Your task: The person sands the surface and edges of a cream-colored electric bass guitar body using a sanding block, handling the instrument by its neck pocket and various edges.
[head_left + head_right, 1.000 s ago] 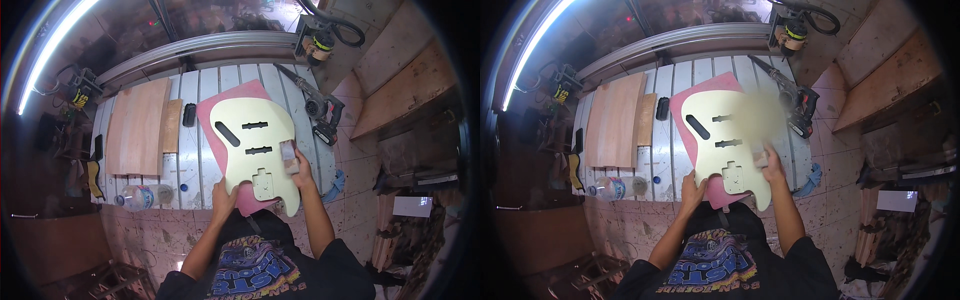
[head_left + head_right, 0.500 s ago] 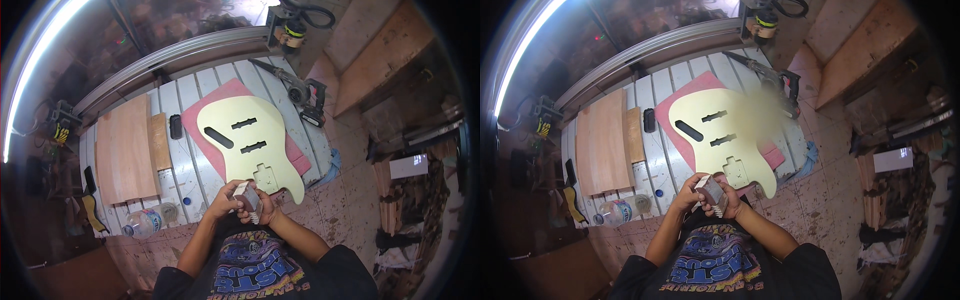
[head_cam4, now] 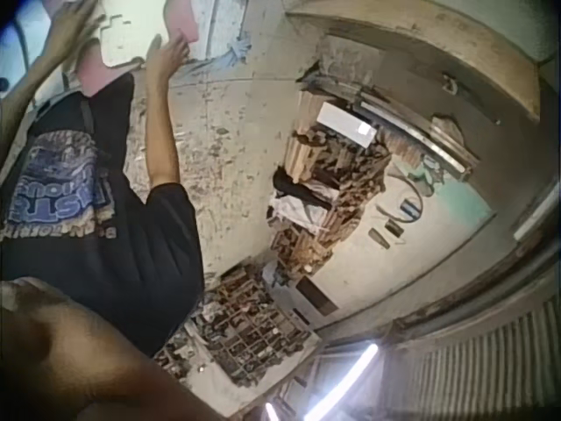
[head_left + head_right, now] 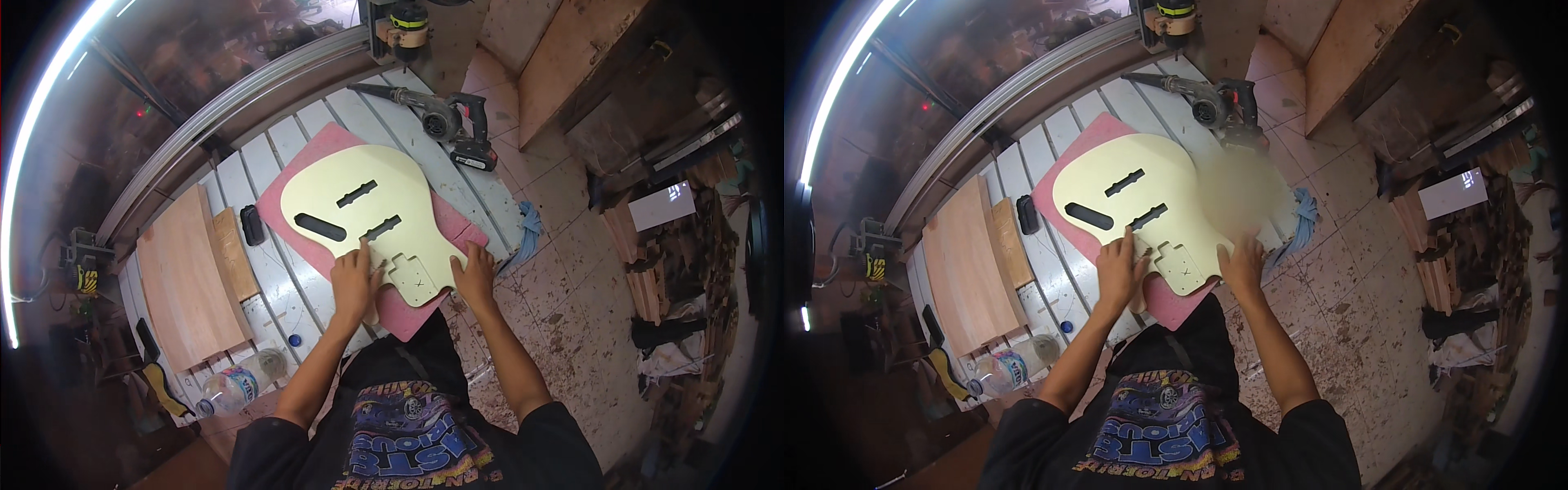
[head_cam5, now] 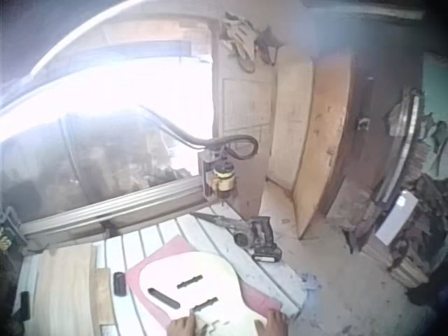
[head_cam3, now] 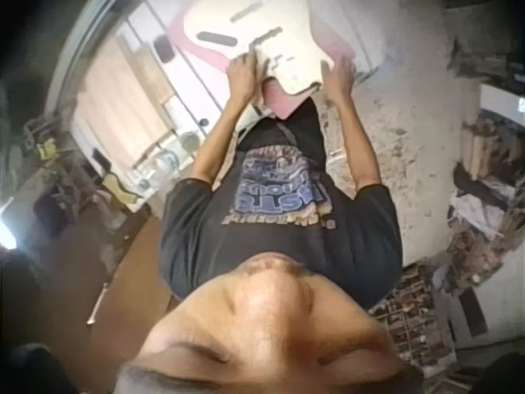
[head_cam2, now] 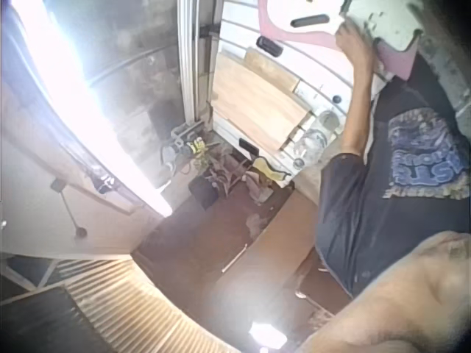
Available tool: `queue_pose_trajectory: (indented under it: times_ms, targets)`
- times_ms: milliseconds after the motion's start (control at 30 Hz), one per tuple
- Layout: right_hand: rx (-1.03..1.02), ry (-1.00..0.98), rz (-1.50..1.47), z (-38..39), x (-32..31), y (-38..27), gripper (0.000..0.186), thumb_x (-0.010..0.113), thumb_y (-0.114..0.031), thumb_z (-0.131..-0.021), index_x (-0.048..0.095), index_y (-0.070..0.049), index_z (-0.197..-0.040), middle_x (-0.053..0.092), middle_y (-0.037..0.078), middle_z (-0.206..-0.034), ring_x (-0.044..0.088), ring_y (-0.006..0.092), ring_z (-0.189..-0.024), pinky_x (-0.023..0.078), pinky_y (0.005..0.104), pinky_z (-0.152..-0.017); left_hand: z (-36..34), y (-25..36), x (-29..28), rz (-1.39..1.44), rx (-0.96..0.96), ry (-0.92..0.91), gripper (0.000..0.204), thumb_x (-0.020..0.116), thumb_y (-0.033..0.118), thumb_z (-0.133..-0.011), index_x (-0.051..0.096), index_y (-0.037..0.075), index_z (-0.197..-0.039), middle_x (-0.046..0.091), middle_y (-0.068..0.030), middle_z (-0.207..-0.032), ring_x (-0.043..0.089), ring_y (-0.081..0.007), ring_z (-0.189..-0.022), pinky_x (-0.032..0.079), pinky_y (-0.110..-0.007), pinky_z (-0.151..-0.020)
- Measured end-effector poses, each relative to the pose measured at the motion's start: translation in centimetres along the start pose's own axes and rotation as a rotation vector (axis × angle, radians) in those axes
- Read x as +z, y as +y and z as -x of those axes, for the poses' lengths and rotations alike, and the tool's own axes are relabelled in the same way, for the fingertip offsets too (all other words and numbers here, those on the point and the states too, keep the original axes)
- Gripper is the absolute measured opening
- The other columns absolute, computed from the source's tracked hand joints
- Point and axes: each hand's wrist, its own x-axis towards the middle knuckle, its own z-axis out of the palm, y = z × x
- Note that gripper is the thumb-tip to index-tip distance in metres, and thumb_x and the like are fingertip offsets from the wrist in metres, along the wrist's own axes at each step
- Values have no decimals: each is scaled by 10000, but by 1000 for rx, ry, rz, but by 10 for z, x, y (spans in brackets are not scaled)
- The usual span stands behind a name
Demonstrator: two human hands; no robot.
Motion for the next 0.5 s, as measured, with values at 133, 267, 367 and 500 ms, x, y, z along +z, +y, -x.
queue_pose_trajectory:
  times_ms: [133,267,367,500]
  targets:
    - [-61,29,70,6,4,-15,400,613,-278,-975,585,-43,-1298,614,177,-1302,571,402,-1193,455,538,-1007,-1,9,25,-79,172,34,662,781,262,-866,563,49,-1453,647,-128,-1207,608,-319,-1061,471,-453,-899]
    - [-62,30,34,7,6,-11,385,619,-272,-969,594,-39,-1275,620,169,-1282,575,397,-1187,474,518,-987,-33,-7,14,-67,7,124,618,771,235,-856,597,66,-1425,631,-158,-1211,586,-326,-1096,472,-466,-850]
    - [-62,31,43,5,5,-10,377,621,-270,-967,599,-39,-1264,621,166,-1276,576,394,-1182,477,509,-986,8,6,19,-23,237,-36,618,776,221,-852,602,82,-1429,642,-148,-1183,595,-322,-1080,474,-467,-845]
    - [-62,15,29,0,3,-13,366,626,-264,-964,605,-39,-1253,620,164,-1266,579,391,-1168,479,501,-987,-25,-23,13,-88,4,55,735,842,254,-775,608,84,-1451,662,-143,-1135,615,-336,-1022,490,-453,-848]
